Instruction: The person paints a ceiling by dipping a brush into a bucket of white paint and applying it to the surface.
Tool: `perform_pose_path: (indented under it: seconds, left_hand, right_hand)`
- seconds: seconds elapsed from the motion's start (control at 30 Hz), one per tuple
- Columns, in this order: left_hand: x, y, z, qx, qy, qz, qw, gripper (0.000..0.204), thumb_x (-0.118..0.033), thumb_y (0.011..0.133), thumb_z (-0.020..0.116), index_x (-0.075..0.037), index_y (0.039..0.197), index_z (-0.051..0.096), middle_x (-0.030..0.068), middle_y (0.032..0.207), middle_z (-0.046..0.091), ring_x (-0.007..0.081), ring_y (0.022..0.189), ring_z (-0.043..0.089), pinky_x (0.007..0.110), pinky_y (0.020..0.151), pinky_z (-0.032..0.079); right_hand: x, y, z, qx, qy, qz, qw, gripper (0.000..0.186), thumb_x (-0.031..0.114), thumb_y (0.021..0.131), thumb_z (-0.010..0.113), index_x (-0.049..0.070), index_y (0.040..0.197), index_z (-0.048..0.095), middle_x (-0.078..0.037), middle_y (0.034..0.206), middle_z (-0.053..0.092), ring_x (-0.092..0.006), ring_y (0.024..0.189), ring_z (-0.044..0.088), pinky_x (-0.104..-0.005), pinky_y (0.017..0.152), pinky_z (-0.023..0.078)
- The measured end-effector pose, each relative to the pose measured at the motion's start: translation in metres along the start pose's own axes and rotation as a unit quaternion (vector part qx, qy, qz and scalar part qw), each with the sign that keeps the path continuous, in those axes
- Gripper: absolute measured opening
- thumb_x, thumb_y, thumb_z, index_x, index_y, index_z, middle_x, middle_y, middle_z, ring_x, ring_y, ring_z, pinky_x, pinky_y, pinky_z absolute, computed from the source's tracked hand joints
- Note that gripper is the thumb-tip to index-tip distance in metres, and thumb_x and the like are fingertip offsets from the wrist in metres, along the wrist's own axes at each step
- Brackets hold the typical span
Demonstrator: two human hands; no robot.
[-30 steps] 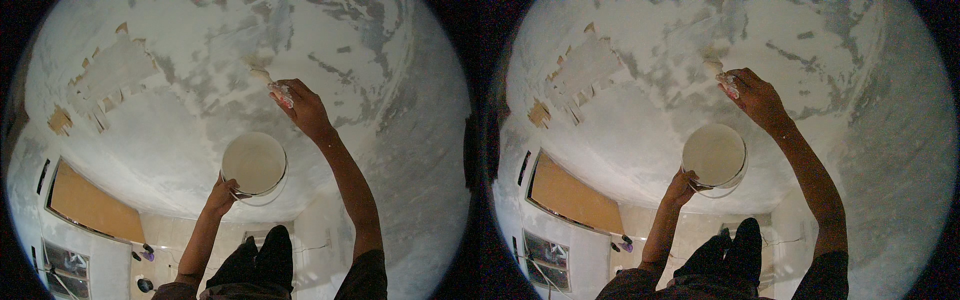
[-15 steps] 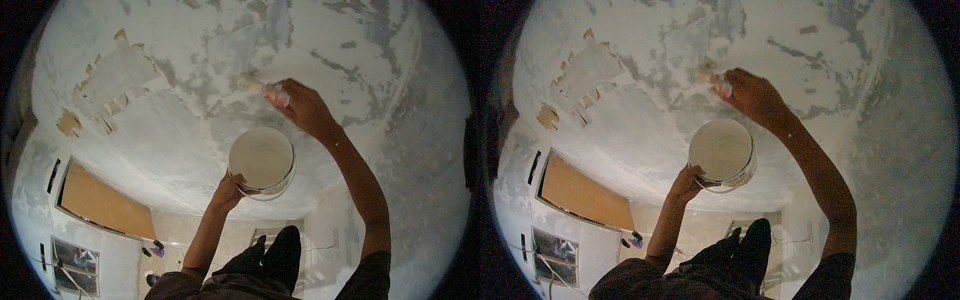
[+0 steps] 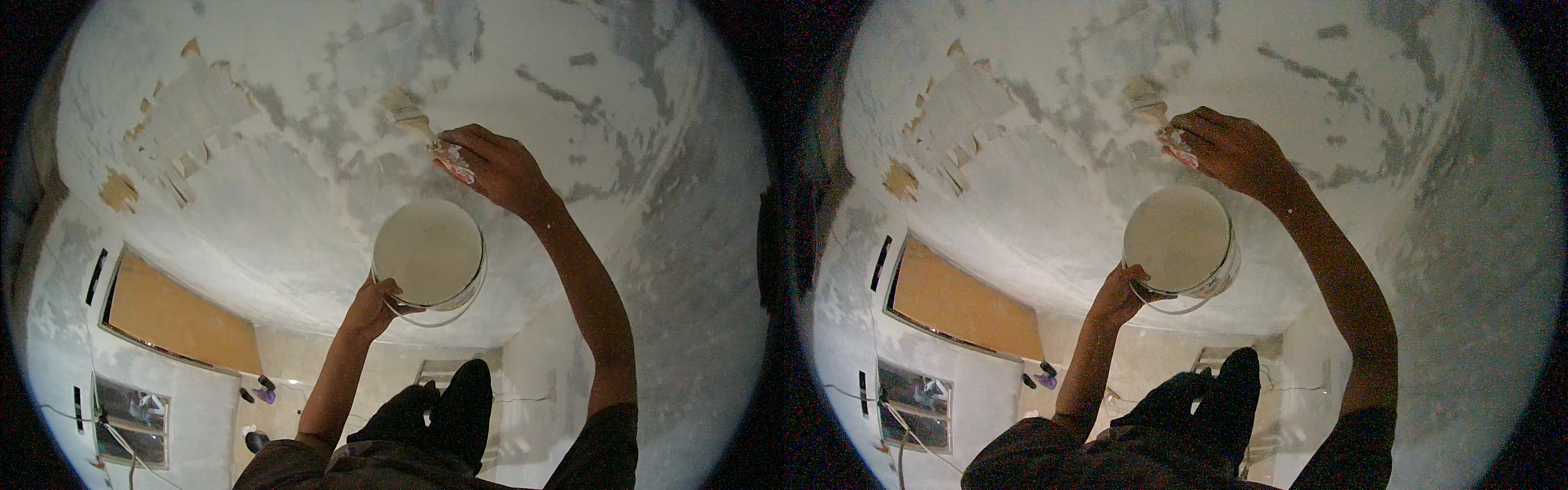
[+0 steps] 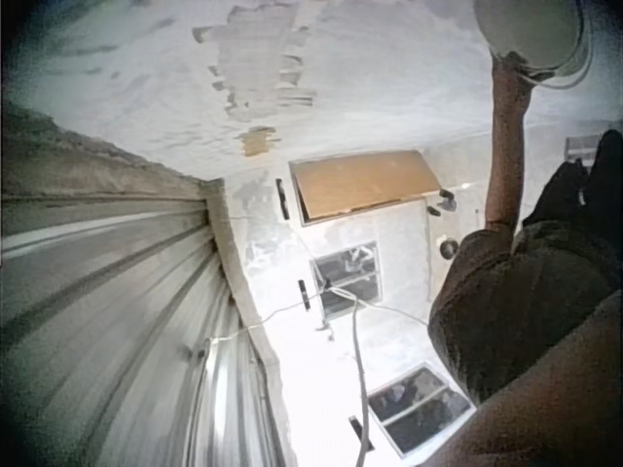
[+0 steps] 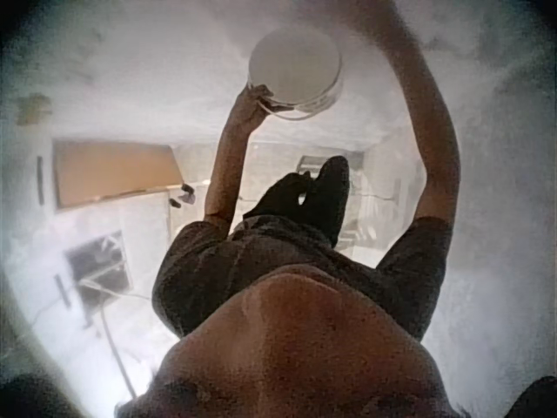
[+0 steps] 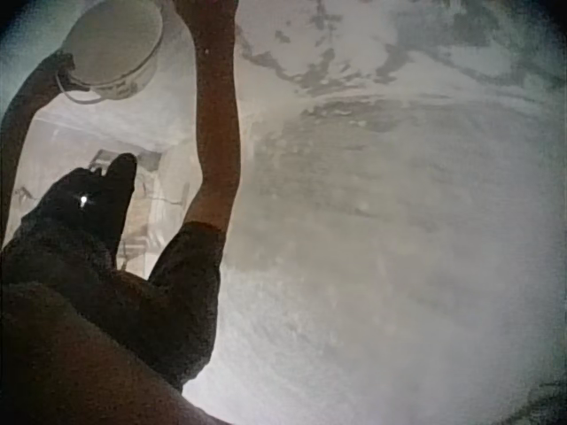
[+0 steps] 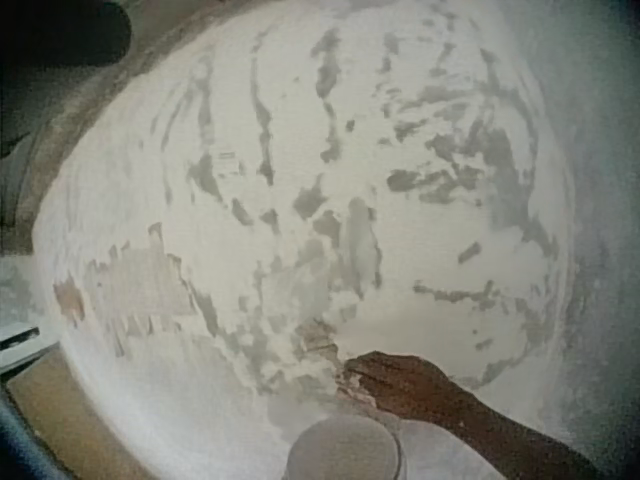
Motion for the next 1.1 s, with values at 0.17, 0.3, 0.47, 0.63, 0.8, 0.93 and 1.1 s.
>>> perform_pose_path:
  seconds: [0.17,0.3,0.47,0.63,0.8,0.93,1.1]
  left_hand:
    - [-0.005,-0.004,0.004,-0.019,0.001,-0.006,1.0,0.075,-0.008,0.075,0.057,-0.002,0.142,0.023,0.0233,0.135,0.041,0.0415,0.118,0.051,0.054,0.09,0.054]
    - [-0.006,0.004,-0.008,0.0,0.001,-0.031,1.0,0.076,-0.007,0.075,0.057,-0.002,0.142,0.022,0.0243,0.136,0.041,0.0418,0.119,0.05,0.055,0.092,0.052]
    - [-0.004,0.006,-0.012,0.013,-0.019,-0.049,0.999,0.083,-0.003,0.073,0.055,-0.009,0.146,0.014,0.0222,0.135,0.04,0.0401,0.116,0.053,0.052,0.086,0.057]
    - [-0.005,0.019,-0.025,0.059,0.012,-0.089,0.994,0.087,-0.003,0.074,0.054,-0.01,0.147,0.007,0.0258,0.138,0.034,0.0401,0.119,0.05,0.05,0.088,0.056]
    - [-0.007,0.022,-0.033,0.058,-0.013,-0.083,0.995,0.086,-0.002,0.075,0.052,-0.01,0.147,0.006,0.0254,0.138,0.033,0.0396,0.122,0.048,0.053,0.092,0.053]
    - [-0.014,0.025,-0.044,0.066,-0.047,-0.083,0.993,0.083,0.0,0.076,0.05,-0.009,0.147,0.007,0.0244,0.139,0.033,0.0398,0.123,0.047,0.053,0.095,0.051]
    - [-0.021,0.021,-0.045,0.023,0.007,-0.116,0.993,0.084,-0.001,0.073,0.053,-0.006,0.147,0.012,0.0227,0.139,0.036,0.0401,0.122,0.048,0.052,0.094,0.052]
  right_hand:
    - [-0.014,-0.006,-0.002,0.002,-0.002,0.058,0.998,0.036,0.007,0.067,0.078,0.001,0.098,0.062,-0.009,0.112,0.061,-0.0256,0.097,0.064,-0.0347,0.077,0.057]
    - [-0.012,0.004,0.002,0.054,0.027,0.126,0.99,0.031,0.02,0.079,0.072,0.005,0.104,0.061,-0.007,0.107,0.063,-0.0247,0.088,0.065,-0.0358,0.075,0.057]
    - [-0.014,0.011,-0.008,0.013,0.041,0.092,0.995,0.029,0.018,0.079,0.074,0.006,0.102,0.062,-0.009,0.102,0.065,-0.0241,0.086,0.067,-0.0356,0.072,0.057]
    - [-0.022,0.012,-0.028,-0.062,0.033,0.145,0.987,0.03,0.011,0.077,0.077,0.006,0.103,0.062,-0.011,0.103,0.066,-0.0252,0.089,0.068,-0.0356,0.075,0.058]
    - [-0.017,-0.004,-0.009,-0.008,-0.003,0.055,0.998,0.024,0.012,0.086,0.063,0.0,0.107,0.061,-0.016,0.11,0.064,-0.0318,0.096,0.066,-0.0399,0.08,0.058]
    - [0.004,-0.012,0.002,0.02,-0.001,0.029,0.999,0.024,0.012,0.087,0.061,0.0,0.108,0.059,-0.017,0.109,0.064,-0.0318,0.094,0.067,-0.0392,0.079,0.058]
    - [0.001,-0.011,0.0,0.072,0.044,0.206,0.975,0.026,0.015,0.081,0.071,0.002,0.102,0.061,-0.013,0.104,0.066,-0.0263,0.085,0.069,-0.035,0.071,0.057]
Point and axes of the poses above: each hand's wrist, its own y-axis towards the middle knuckle, its own z-axis out of the palm, x = y × z, the point moved 5 cm from there along y, towards the middle knuckle
